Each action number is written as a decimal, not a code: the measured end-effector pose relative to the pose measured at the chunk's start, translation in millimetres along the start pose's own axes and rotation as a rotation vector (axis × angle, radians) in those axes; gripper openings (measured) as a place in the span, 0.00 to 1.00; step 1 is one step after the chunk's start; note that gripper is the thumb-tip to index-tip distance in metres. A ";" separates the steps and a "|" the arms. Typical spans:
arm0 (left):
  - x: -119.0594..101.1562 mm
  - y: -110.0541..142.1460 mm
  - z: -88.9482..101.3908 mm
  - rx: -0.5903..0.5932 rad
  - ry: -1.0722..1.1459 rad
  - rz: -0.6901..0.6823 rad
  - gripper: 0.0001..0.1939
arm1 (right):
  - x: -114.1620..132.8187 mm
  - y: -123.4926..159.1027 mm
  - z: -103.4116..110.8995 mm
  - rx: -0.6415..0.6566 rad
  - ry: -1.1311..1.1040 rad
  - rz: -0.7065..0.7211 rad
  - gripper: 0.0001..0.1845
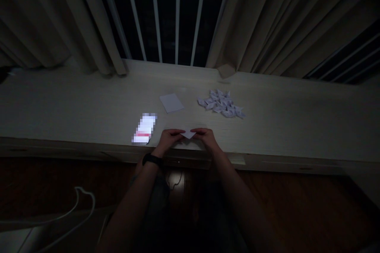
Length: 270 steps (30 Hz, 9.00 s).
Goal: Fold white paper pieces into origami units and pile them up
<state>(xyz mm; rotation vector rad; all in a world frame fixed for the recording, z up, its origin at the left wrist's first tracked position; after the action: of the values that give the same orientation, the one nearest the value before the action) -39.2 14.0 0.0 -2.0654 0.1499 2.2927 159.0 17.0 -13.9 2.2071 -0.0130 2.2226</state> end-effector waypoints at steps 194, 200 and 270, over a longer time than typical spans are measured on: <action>-2.1 0.7 -9.8 -0.029 -0.073 0.054 0.15 | -16.6 -2.6 -5.3 0.004 0.065 -0.039 0.21; -0.8 3.8 -13.3 -0.132 -0.130 0.009 0.10 | -9.6 -0.2 -7.6 -0.020 0.193 0.038 0.18; 4.1 7.2 -14.2 -0.129 -0.380 -0.208 0.22 | 3.3 19.3 -23.5 -0.039 0.551 0.383 0.15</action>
<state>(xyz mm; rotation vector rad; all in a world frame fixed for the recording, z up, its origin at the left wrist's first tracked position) -26.3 5.2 -5.2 -1.5605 -0.2227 2.5578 135.2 -2.0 -10.7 1.6025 -0.5045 2.9220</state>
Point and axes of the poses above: each hand's wrist, its own y-axis away from the middle knuckle, its own z-axis out of the back of the hand, x = y × z, the point moved 2 cm from there along -y, towards the middle knuckle, and after that the axes turned 5 degrees about -x, right-handed, at the moved point
